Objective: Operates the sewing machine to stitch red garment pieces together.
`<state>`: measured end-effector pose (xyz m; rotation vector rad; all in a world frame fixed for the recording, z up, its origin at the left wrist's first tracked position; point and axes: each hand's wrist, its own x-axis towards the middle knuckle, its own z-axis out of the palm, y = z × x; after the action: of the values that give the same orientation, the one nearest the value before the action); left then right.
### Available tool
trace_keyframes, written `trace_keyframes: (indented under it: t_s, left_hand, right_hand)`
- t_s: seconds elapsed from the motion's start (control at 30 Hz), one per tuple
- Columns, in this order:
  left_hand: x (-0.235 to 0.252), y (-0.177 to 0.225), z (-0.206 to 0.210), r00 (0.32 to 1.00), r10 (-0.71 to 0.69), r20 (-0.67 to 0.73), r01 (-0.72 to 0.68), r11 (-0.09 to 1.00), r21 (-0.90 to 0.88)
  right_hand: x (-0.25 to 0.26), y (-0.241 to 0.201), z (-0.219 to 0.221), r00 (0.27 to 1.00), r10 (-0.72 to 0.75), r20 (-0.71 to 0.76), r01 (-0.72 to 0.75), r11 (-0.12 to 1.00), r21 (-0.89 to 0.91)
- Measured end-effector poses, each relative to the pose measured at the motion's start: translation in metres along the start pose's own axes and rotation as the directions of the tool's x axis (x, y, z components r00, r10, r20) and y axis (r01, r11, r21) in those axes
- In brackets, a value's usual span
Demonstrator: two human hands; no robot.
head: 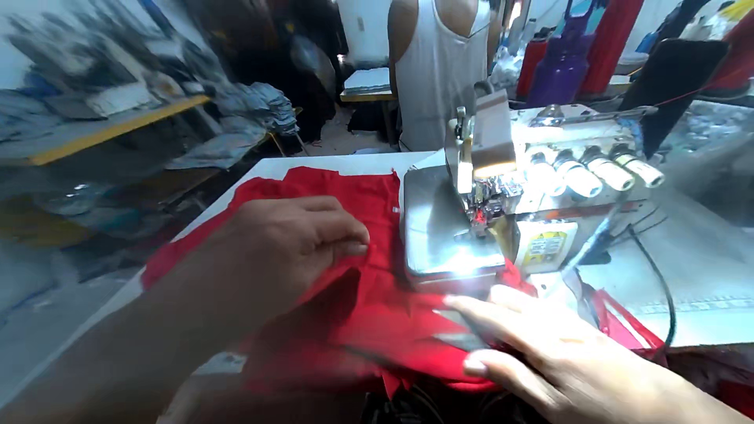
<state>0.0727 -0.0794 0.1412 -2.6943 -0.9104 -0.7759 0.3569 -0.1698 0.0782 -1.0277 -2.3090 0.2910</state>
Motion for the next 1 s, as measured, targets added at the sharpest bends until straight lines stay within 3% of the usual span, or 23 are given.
trace_keyframes:
  t_s: [0.17,0.27,0.53,0.63,0.67,0.7,0.73,0.8,0.83,0.9,1.0]
  left_hand:
    - [0.010,-0.012,-0.009,0.999,0.003,0.033,-0.001,0.997,-0.080]
    - [0.012,-0.011,-0.010,0.999,0.009,0.035,-0.006,0.994,-0.110]
    - [0.009,-0.010,0.005,0.995,0.103,0.005,-0.101,0.987,-0.123]
    - [-0.002,-0.049,0.006,0.952,0.306,0.014,-0.299,0.939,-0.167]
    - [-0.004,-0.028,0.000,0.993,0.101,0.054,-0.089,0.976,-0.201]
    - [-0.003,-0.005,-0.003,0.987,-0.126,0.096,0.144,0.965,-0.218]
    - [-0.004,0.007,-0.001,0.964,-0.242,0.112,0.263,0.933,-0.246]
    - [-0.019,0.008,0.009,0.979,-0.174,0.110,0.204,0.895,-0.397]
    - [-0.027,0.012,0.014,0.982,-0.136,0.131,0.185,0.832,-0.523]
    - [-0.035,0.036,0.029,0.974,-0.113,0.198,0.226,0.590,-0.775]
    - [-0.044,0.087,0.069,0.911,-0.199,0.360,0.395,0.180,-0.901]
  right_hand:
    - [0.049,-0.001,0.013,0.953,0.246,0.176,-0.271,0.953,0.135]
    - [0.067,0.001,0.018,0.938,0.280,0.207,-0.310,0.942,0.131]
    - [0.086,0.003,0.036,0.999,0.001,-0.053,0.002,0.998,0.061]
    - [0.076,0.005,0.033,0.990,-0.008,-0.138,0.015,0.998,0.053]
    - [0.067,0.005,0.028,0.992,0.021,-0.123,-0.018,0.999,0.028]
    - [0.054,0.005,0.021,0.995,0.063,-0.081,-0.063,0.998,0.001]
    - [0.039,0.007,0.015,0.994,0.096,-0.052,-0.098,0.995,-0.023]
    - [0.000,0.021,0.007,0.988,0.098,-0.118,-0.110,0.989,-0.095]
    - [-0.020,0.030,0.002,0.978,0.119,-0.170,-0.145,0.978,-0.149]
    - [-0.059,0.051,-0.013,0.934,0.215,-0.285,-0.295,0.914,-0.278]
    - [-0.108,0.088,-0.032,0.849,0.370,-0.377,-0.515,0.739,-0.435]
